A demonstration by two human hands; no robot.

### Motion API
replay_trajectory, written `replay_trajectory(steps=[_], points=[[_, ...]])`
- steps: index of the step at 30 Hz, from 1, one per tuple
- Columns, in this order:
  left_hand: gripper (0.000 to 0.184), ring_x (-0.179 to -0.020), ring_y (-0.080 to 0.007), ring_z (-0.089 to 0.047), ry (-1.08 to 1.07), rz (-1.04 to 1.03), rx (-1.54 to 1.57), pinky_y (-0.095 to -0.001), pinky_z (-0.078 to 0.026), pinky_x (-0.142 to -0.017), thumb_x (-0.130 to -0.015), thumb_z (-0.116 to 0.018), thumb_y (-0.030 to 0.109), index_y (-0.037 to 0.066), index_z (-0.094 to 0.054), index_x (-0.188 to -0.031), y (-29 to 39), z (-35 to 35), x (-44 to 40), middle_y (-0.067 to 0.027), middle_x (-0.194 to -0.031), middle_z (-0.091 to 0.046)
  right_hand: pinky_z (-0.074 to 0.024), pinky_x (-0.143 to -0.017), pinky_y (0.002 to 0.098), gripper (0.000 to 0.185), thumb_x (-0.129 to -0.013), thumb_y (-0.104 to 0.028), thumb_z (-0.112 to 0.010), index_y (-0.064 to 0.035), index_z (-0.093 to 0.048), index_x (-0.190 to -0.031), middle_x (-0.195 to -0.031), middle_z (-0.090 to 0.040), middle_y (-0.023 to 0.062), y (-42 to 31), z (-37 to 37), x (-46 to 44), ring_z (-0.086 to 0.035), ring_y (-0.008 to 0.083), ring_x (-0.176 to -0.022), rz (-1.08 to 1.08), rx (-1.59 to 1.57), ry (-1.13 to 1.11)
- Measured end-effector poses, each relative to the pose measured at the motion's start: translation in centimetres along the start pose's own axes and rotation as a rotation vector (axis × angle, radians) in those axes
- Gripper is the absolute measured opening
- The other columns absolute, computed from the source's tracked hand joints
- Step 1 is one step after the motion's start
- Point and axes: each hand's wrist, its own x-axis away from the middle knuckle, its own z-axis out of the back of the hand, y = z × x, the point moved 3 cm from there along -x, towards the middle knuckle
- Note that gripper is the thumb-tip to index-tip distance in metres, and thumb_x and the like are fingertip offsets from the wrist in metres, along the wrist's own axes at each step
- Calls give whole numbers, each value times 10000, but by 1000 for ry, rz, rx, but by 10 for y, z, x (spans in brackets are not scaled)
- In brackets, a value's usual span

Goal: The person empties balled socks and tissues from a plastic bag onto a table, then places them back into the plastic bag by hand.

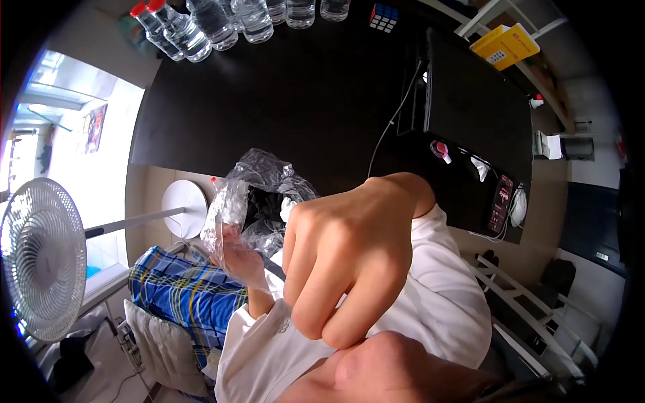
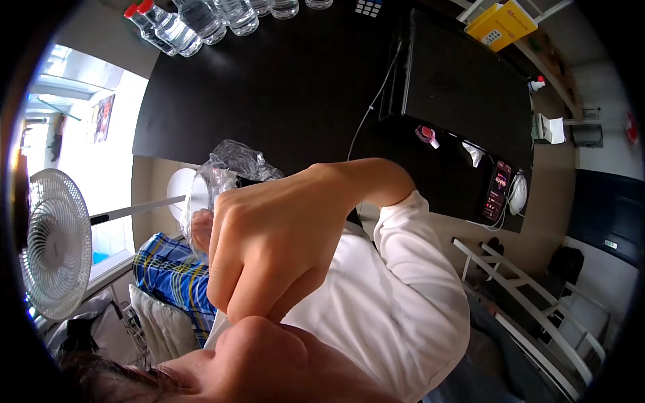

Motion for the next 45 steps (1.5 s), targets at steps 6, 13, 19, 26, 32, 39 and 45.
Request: replay_trajectory(steps=[6, 13, 19, 26, 32, 39, 45], points=[[325, -849, -168, -584, 113, 442, 601, -324, -500, -778, -1042, -471, 268, -10, -634, -1002, -25, 3, 8, -75, -936, -640, -292, -391, 235, 207, -792, 29, -635, -59, -512, -650, -725, -524, -3, -4, -3, 0, -429, 84, -476, 5, 45, -8], [392, -873, -162, -581, 83, 352, 433, -316, -482, -778, -1052, -433, 338, 4, -631, -993, -25, 4, 6, -61, -922, -631, -282, -391, 230, 229, -771, 51, -629, -49, -493, -615, -707, -521, 1, -9, -5, -1, -420, 76, -458, 25, 55, 82], [375, -891, -171, -582, 91, 356, 451, -323, -483, -791, -1050, -442, 333, 7, -622, -1010, -29, 5, 8, -66, -945, -628, -271, -392, 229, 277, -779, 63, -615, -57, -462, -582, -708, -525, -2, -12, -5, -1, -411, 73, -455, 32, 67, 91], [356, -911, -181, -584, 110, 358, 469, -332, -485, -806, -1048, -452, 328, 10, -612, -1030, -35, 4, 13, -72, -972, -625, -271, -395, 231, 322, -821, 29, -642, -84, -459, -582, -709, -536, -9, -7, 4, -3, -411, 71, -457, 33, 93, 45], [341, -928, -189, -585, 111, 362, 476, -339, -486, -820, -1046, -461, 324, 13, -603, -1047, -38, 0, 15, -77, -995, -622, -291, -395, 243, 419, -998, -250, -651, -103, -507, -633, -724, -571, -38, 2, 2, 0, -456, 77, -466, 25, 35, 57], [326, -948, -199, -586, 105, 355, 462, -348, -488, -835, -1043, -471, 318, 17, -593, -1066, -39, 3, 14, -83, -1023, -619, -291, -398, 264, 446, -1019, -310, -621, -116, -494, -638, -700, -539, -60, 6, 0, 0, -458, 94, -469, 3, 4, 15], [315, -966, -208, -588, 103, 361, 465, -355, -490, -848, -1041, -480, 314, 20, -584, -1083, -41, 5, 15, -89, -1046, -616, -288, -400, 280, 421, -980, -231, -658, -116, -477, -618, -688, -522, -58, 5, -3, 2, -447, 106, -476, 4, -23, 34]])
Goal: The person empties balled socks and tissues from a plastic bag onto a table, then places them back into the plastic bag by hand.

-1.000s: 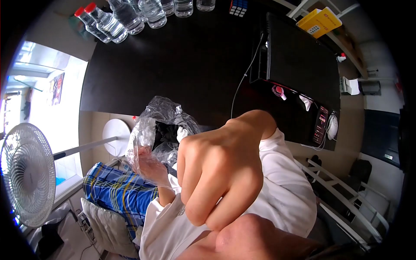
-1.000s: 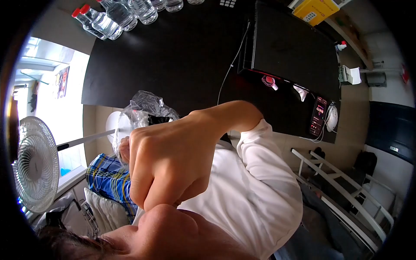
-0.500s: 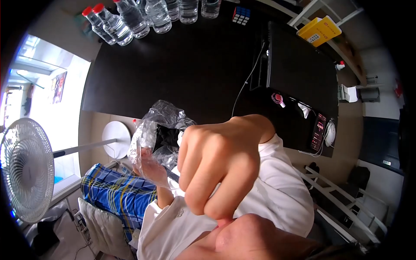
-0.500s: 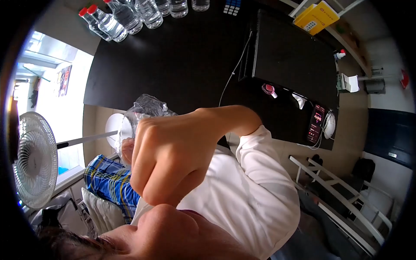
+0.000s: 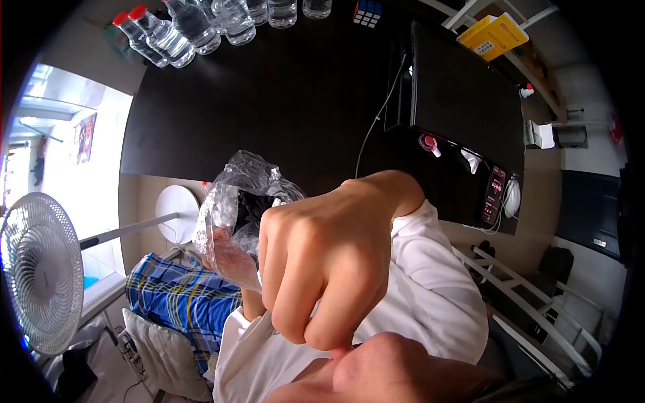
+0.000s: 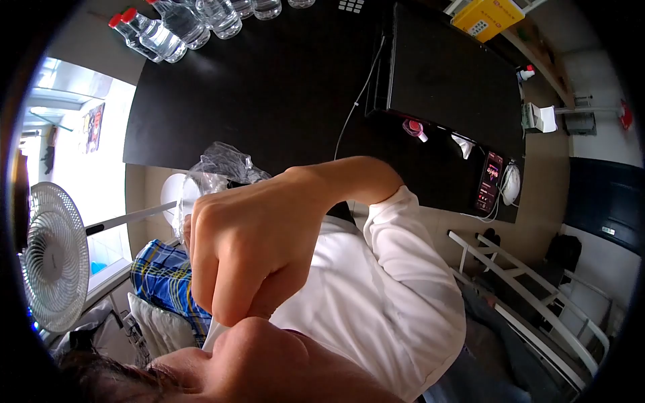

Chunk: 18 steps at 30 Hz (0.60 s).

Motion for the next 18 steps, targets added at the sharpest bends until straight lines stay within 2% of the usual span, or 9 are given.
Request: replay_trajectory(steps=[6, 10, 12, 16, 18], points=[[306, -983, -216, -589, 0, 4, 1, -363, -491, -861, -1039, -489, 310, 23, -575, -1100, -3, 0, -1, -94, -1069, -613, -298, -402, 294, 378, -907, -133, -681, -116, -454, -605, -659, -486, -45, 1, 1, 1, -442, 125, -471, 27, -44, -27], [301, -995, -222, -590, 2, 7, 4, -368, -492, -870, -1037, -494, 307, 25, -569, -1112, -4, 1, -2, -97, -1085, -611, -307, -404, 297, 382, -904, -131, -679, -114, -446, -601, -646, -469, -41, 1, -1, 2, -443, 132, -470, 26, -59, -5], [299, -1000, -225, -590, -5, 17, 10, -370, -493, -875, -1037, -497, 305, 26, -566, -1118, -6, 0, 0, -99, -1092, -610, -295, -428, 349, 306, -735, -98, -665, -97, -404, -575, -591, -486, -29, 0, -1, 2, -470, 189, -470, -57, -103, 3], [296, -1012, -230, -591, 0, 16, 19, -375, -494, -884, -1035, -503, 302, 28, -560, -1129, -7, 0, -1, -103, -1108, -608, -291, -425, 342, 300, -739, -92, -678, -105, -427, -576, -600, -511, -35, 3, 1, 1, -482, 177, -476, -60, -106, 4], [294, -1018, -233, -591, 0, 16, 23, -378, -494, -888, -1035, -506, 301, 29, -557, -1135, -7, 0, -1, -104, -1116, -607, -374, -432, 303, 419, -948, -248, -698, -105, -490, -614, -663, -523, -32, 7, -1, 1, -525, 146, -517, -26, -140, -51]])
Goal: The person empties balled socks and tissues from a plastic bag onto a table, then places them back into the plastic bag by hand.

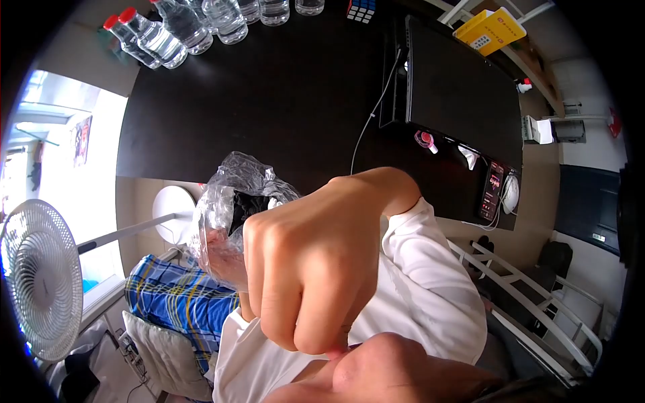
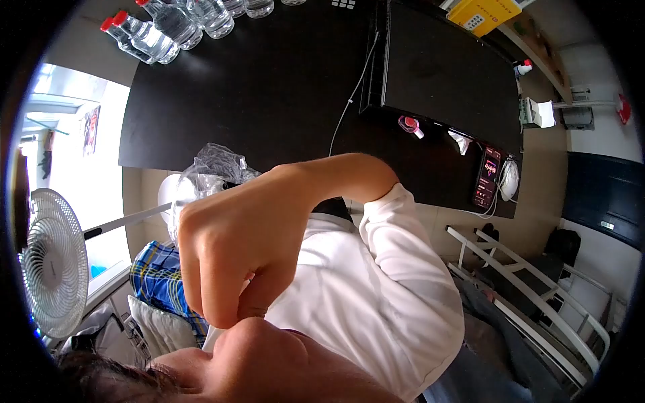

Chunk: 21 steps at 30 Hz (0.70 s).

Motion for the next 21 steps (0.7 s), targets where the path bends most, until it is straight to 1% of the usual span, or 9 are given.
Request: replay_trajectory(steps=[1, 4, 5, 7, 8, 11, 15, 17, 21], points=[[294, -1021, -235, -591, 1, 3, 2, -379, -495, -890, -1034, -508, 300, 29, -556, -1137, 0, 0, 1, -105, -1120, -607, -374, -432, 303, 419, -948, -248, -698, -105, -490, -614, -663, -523, -32, 2, 0, 0, -525, 146, -517, 1, 0, 1], [293, -1029, -239, -592, -2, -2, 1, -383, -495, -897, -1033, -512, 298, 31, -551, -1146, 1, 2, 0, -108, -1131, -605, -395, -447, 305, 446, -954, -383, -679, -104, -529, -639, -686, -562, -34, 10, -2, 1, -566, 165, -555, -64, -191, -96], [292, -1032, -240, -592, -3, -3, 1, -384, -496, -899, -1033, -513, 297, 31, -550, -1149, 1, 2, 2, -109, -1135, -605, -395, -447, 305, 446, -954, -383, -679, -104, -529, -639, -686, -562, -34, 11, -5, 1, -566, 165, -555, -62, -194, -93], [292, -1038, -243, -593, 1, -3, 1, -386, -496, -903, -1032, -516, 296, 32, -547, -1154, 1, 4, 1, -110, -1143, -604, -269, -411, 300, 330, -852, -208, -767, -98, -586, -599, -541, -484, -21, 13, -8, 0, -441, 116, -433, -40, -230, 34], [292, -1041, -244, -593, 1, -1, 1, -388, -496, -906, -1032, -518, 295, 33, -546, -1157, 1, 3, 2, -111, -1147, -603, -269, -411, 300, 330, -852, -208, -767, -98, -586, -599, -541, -484, -21, 13, -9, 0, -441, 116, -433, -39, -234, 37], [292, -1050, -249, -593, -4, -2, 2, -391, -497, -912, -1031, -522, 293, 34, -541, -1166, 2, 5, 2, -114, -1159, -602, -274, -409, 304, 321, -833, -155, -756, -95, -573, -576, -537, -489, -19, 15, -9, 1, -448, 120, -435, -31, -235, 73], [294, -1061, -254, -594, -2, -1, 6, -396, -498, -921, -1029, -528, 290, 36, -535, -1177, 1, 7, 4, -117, -1174, -600, -268, -410, 309, 311, -781, -83, -728, -107, -538, -536, -510, -458, -30, 17, -10, 1, -448, 121, -433, -11, -208, 58], [295, -1067, -257, -595, -6, 5, 8, -399, -499, -925, -1029, -531, 288, 37, -532, -1183, 0, 6, 6, -119, -1182, -599, -265, -411, 310, 318, -765, -70, -722, -111, -519, -523, -499, -441, -33, 17, -11, 2, -447, 122, -432, -20, -191, 69], [298, -1079, -263, -595, -7, 3, 14, -404, -500, -934, -1027, -537, 285, 39, -526, -1194, -1, 8, 6, -122, -1197, -597, -251, -417, 313, 344, -749, -71, -719, -117, -475, -511, -487, -407, -30, 15, -5, 3, -423, 124, -426, -28, -201, 16]])
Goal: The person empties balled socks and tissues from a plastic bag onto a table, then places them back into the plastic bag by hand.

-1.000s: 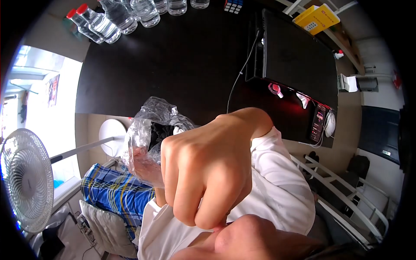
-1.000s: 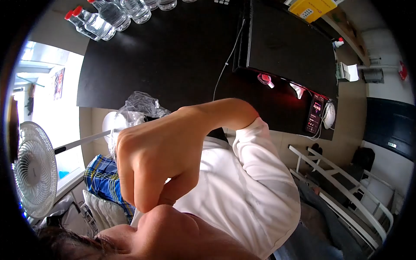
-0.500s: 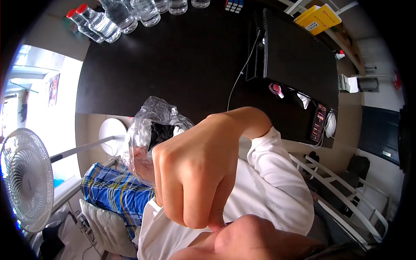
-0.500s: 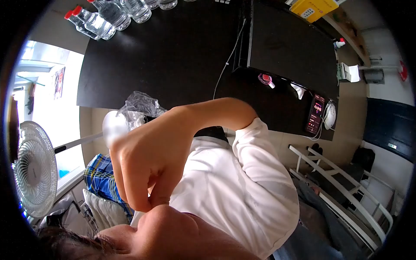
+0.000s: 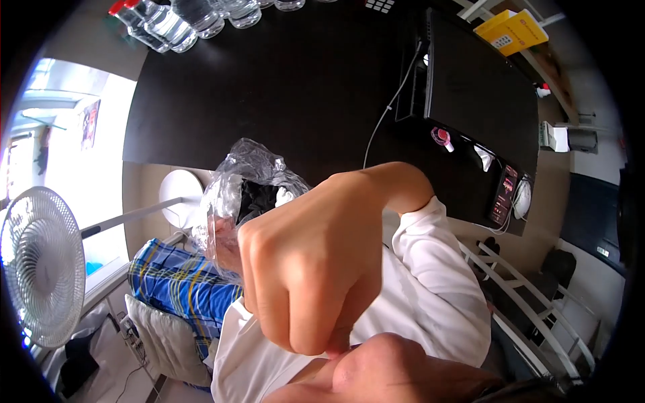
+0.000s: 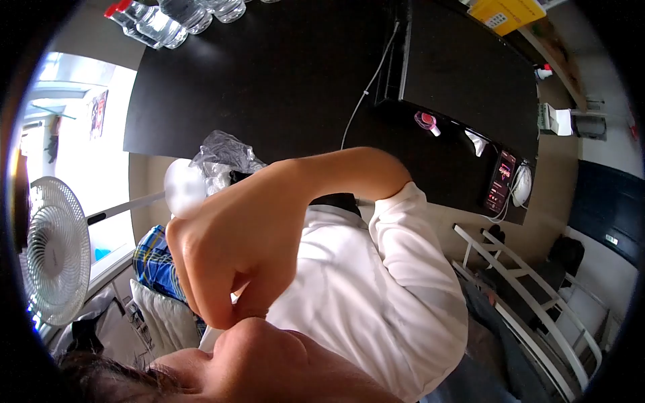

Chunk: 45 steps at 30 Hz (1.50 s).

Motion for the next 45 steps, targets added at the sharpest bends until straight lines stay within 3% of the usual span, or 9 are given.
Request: replay_trajectory(steps=[5, 8, 10, 26, 33, 34, 38, 42, 45], points=[[303, -1093, -270, -596, 0, -3, 10, -410, -501, -945, -1025, -544, 281, 41, -519, -1208, -1, 1, 3, -127, -1217, -595, -254, -433, 327, 346, -752, -59, -702, -106, -459, -510, -491, -400, -17, 2, 3, 0, -416, 137, -434, -51, -43, -67], [307, -1102, -274, -597, 1, 1, 7, -414, -502, -952, -1024, -548, 279, 43, -515, -1217, -1, 0, 2, -129, -1228, -593, -383, -463, 347, 403, -904, -254, -718, -99, -491, -609, -619, -514, -17, 2, 0, 1, -533, 213, -523, -75, -68, -179], [310, -1107, -277, -597, 3, 3, 4, -416, -502, -956, -1024, -551, 278, 44, -512, -1223, 0, 0, 2, -131, -1236, -592, -272, -459, 350, 278, -736, -32, -686, -76, -507, -527, -506, -444, 15, 2, -5, 0, -428, 176, -458, -88, -208, -54], [340, -1154, -300, -601, 23, 39, 24, -436, -507, -991, -1018, -574, 266, 52, -488, -1268, -7, -1, 6, -145, -1298, -584, -289, -456, 339, 240, -714, -25, -682, -81, -547, -524, -498, -463, 20, 2, -4, 1, -442, 160, -446, -84, -212, -97], [358, -1174, -310, -602, 160, 80, 222, -445, -508, -1007, -1015, -585, 261, 55, -478, -1288, -31, 8, 27, -151, -1326, -581, -363, -418, 333, 385, -935, -194, -665, -77, -468, -626, -619, -451, 15, -15, 23, -4, -496, 198, -480, -212, 494, -33], [545, -1285, -361, -564, 28, 67, 296, -522, -492, -1071, -999, -612, 233, 110, -343, -1457, -35, 10, 22, -147, -1440, -514, -346, -383, 299, 399, -966, -182, -654, -59, -479, -629, -647, -466, 15, -16, 24, -4, -487, 158, -468, -210, 489, -55], [480, -1280, -337, -572, 0, 67, 382, -549, -496, -1069, -1012, -594, 208, 122, -385, -1436, -44, 15, 26, -154, -1439, -504, -372, -399, 303, 225, -847, -120, -686, -50, -532, -699, -695, -520, 31, -19, 21, -2, -515, 170, -495, -288, 579, -113], [433, -1237, -306, -601, -173, -139, 114, -503, -515, -1061, -1039, -548, 144, 45, -385, -1427, -40, 21, 11, -171, -1407, -513, -417, -449, 311, 136, -686, -65, -676, -57, -545, -721, -707, -528, 32, -11, 15, 2, -535, 183, -534, -467, 830, -235], [451, -1200, -280, -620, -107, -52, -6, -434, -552, -1012, -1042, -549, 135, 31, -376, -1445, -39, 26, 16, -160, -1348, -549, -442, -513, 299, 138, -716, -93, -677, -62, -548, -754, -695, -503, 22, 4, 11, 5, -557, 172, -598, -493, 908, -259]])
